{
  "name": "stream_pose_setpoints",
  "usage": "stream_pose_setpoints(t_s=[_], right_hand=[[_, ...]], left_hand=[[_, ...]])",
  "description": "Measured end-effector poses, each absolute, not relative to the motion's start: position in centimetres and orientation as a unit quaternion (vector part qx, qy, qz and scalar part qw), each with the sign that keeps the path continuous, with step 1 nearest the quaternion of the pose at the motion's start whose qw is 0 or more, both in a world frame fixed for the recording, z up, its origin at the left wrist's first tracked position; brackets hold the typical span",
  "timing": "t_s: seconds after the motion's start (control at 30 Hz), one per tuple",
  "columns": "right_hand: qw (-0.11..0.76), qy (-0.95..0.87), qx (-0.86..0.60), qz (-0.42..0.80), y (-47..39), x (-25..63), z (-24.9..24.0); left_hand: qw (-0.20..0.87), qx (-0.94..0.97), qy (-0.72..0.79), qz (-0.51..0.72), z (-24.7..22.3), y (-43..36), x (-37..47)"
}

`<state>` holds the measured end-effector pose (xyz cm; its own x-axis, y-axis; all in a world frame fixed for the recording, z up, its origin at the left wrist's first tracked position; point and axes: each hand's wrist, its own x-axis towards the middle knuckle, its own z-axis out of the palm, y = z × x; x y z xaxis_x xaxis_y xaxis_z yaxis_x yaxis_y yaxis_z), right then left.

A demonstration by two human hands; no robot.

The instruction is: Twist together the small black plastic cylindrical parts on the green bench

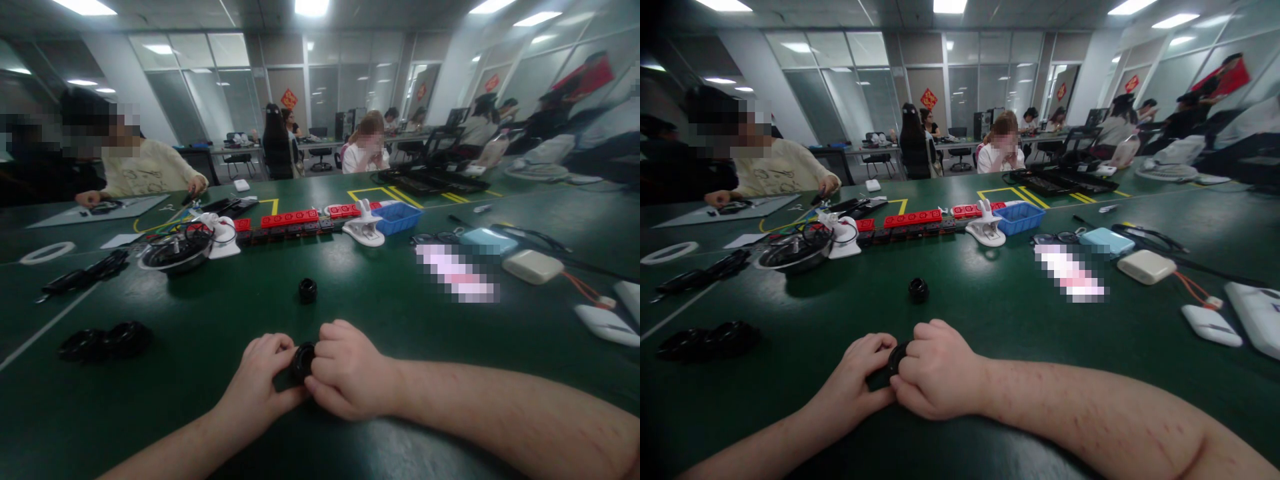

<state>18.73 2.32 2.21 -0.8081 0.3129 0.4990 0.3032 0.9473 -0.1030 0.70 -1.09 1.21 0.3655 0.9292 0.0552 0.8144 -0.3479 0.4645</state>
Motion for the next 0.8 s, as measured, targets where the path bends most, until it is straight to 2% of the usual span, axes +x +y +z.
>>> stream_pose_setpoints(t_s=[0.3, 0.8], right_hand=[[0.279, -0.944, -0.169, -0.042, 3.4, 18.8, 1.9], [0.247, -0.947, -0.183, -0.099, 4.4, 18.7, 2.5]], left_hand=[[0.177, 0.81, 0.537, 0.157, 0.9, -1.0, 0.5], [0.15, 0.819, 0.532, 0.151, 1.1, -1.3, 0.7]])
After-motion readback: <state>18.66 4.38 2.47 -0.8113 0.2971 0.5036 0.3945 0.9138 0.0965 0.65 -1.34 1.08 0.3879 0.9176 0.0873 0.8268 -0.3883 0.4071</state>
